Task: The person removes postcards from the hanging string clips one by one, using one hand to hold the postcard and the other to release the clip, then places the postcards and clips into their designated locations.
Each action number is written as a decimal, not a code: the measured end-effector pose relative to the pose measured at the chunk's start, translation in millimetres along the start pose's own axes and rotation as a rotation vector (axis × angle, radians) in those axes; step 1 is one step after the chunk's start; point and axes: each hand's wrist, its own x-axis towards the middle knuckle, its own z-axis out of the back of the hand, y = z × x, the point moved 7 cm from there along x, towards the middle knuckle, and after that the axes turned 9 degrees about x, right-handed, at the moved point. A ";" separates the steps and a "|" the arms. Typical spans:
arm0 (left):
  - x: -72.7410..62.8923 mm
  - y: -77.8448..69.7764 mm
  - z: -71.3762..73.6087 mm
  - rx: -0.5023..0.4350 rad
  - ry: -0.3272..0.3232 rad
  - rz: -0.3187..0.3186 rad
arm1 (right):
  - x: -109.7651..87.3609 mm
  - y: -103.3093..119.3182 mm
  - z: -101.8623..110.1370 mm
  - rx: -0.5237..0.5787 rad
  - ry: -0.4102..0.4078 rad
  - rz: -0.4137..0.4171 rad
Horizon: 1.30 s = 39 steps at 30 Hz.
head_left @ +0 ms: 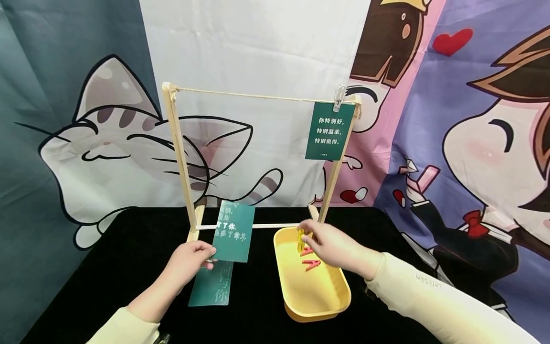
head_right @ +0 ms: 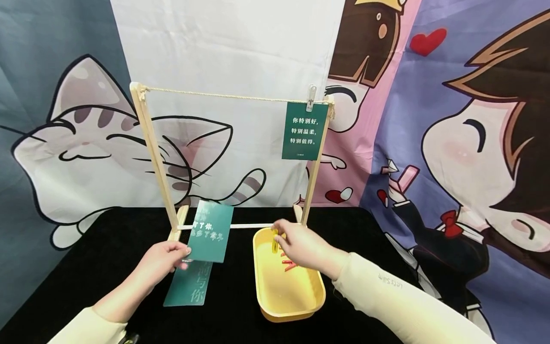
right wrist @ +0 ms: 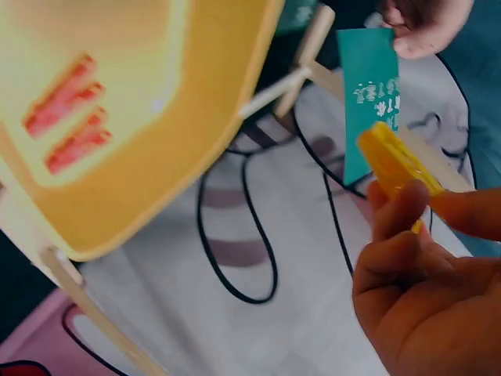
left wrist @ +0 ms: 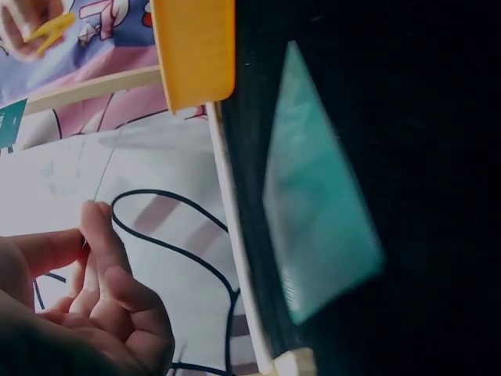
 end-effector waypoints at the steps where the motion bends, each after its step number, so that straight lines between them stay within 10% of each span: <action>1: -3.4 4.8 -0.1 -0.001 0.010 0.017 | -3.8 -2.9 -6.6 0.002 0.028 -0.008; 14: -30.6 48.1 -13.2 0.030 0.106 0.094 | -30.0 -36.4 -49.6 -0.097 0.217 -0.031; 28: -42.0 50.5 -8.5 0.591 0.130 -0.032 | -29.5 -65.6 -77.5 -0.286 0.303 -0.036; 39: -43.6 47.8 -7.2 0.764 0.125 -0.061 | -28.3 -82.1 -91.6 -0.369 0.329 -0.006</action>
